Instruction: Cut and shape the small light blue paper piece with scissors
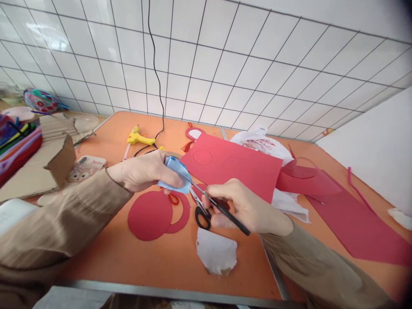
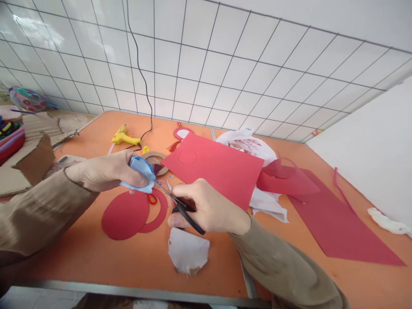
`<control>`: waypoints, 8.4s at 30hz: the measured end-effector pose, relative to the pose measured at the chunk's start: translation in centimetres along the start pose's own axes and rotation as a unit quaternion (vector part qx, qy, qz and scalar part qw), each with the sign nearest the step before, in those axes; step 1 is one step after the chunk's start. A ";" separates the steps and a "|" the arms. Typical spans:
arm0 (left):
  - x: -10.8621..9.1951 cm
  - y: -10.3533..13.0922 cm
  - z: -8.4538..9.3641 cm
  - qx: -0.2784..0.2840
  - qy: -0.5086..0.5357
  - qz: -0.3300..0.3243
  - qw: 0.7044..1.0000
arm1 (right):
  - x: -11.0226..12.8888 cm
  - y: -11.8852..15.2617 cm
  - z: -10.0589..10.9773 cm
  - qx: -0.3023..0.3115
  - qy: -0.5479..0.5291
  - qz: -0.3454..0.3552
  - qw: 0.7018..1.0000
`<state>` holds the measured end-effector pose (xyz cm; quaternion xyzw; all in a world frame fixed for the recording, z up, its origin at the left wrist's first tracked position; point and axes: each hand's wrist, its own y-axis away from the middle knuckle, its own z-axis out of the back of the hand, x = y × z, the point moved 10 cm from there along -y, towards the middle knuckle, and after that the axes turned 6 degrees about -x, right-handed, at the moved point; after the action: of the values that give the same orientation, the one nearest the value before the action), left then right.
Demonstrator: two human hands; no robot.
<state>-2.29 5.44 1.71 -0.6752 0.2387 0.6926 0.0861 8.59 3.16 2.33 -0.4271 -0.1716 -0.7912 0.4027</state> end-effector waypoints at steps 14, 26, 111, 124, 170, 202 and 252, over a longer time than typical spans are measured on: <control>0.1 -0.3 -0.2 0.023 0.023 -0.014 0.999 | 0.1 -0.1 0.0 -0.007 0.017 0.001 1.000; 0.1 -0.1 -0.8 0.055 0.030 -0.010 0.998 | 0.1 -0.1 -0.1 -0.002 0.010 0.004 1.000; 0.2 -0.5 1.2 -0.083 0.069 0.008 0.994 | -1.1 -0.6 -0.7 -0.035 -0.135 -0.051 0.989; -0.1 -0.4 1.5 -0.122 0.041 0.005 0.992 | -1.3 -0.6 -0.7 -0.038 -0.138 -0.042 0.989; 0.2 -0.5 1.7 -0.129 0.000 0.000 0.992 | -1.7 -0.7 -1.6 -0.020 -0.204 -0.061 0.977; 0.3 -0.6 1.8 -0.117 0.032 0.010 0.993 | -1.9 -0.7 -1.8 -0.022 -0.201 -0.074 0.977; 0.1 -0.7 1.8 -0.129 0.052 -0.004 0.990 | -1.8 -0.7 -1.2 -0.052 -0.157 -0.056 0.985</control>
<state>-3.58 6.77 1.42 -0.7165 0.1487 0.6814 -0.0114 7.98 3.74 0.21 -0.5561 -0.2150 -0.7433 0.3035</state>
